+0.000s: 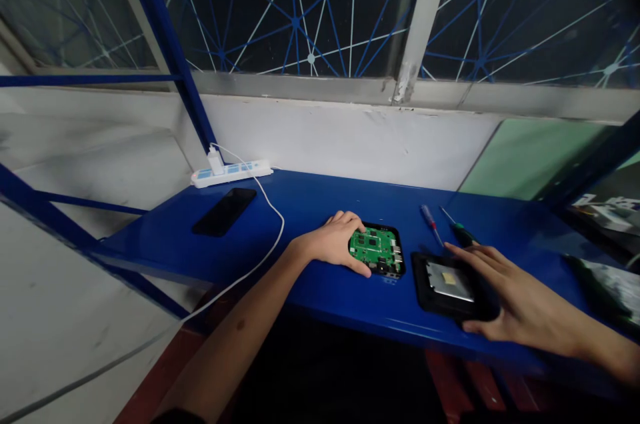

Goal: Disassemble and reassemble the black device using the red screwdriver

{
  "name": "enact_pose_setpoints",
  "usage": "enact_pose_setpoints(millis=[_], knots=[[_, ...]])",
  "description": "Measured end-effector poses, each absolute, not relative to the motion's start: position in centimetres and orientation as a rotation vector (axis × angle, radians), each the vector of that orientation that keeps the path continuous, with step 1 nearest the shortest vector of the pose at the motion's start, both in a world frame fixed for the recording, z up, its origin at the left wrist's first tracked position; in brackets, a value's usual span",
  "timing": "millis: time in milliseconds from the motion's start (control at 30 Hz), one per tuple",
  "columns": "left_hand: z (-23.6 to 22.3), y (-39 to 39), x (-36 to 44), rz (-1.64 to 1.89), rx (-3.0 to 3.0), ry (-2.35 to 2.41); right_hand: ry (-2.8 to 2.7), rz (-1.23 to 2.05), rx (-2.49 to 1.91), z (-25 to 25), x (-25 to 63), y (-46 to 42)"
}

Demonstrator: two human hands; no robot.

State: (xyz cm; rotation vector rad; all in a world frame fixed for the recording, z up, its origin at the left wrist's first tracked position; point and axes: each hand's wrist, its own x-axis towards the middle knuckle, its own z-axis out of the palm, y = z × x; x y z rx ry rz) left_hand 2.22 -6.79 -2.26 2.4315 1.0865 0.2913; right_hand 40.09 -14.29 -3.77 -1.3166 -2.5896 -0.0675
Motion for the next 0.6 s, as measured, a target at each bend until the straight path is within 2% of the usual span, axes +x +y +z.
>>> enact_pose_setpoints(millis=[367, 600], knots=[[-2.2, -6.9, 2.2, 0.336, 2.458, 1.105, -2.408, -0.203, -1.102, 2.6, 35.0, -10.1], [-2.3, -6.8, 2.5, 0.506, 2.343, 1.204, -2.238, -0.304, -1.016, 0.8, 30.6, -6.1]])
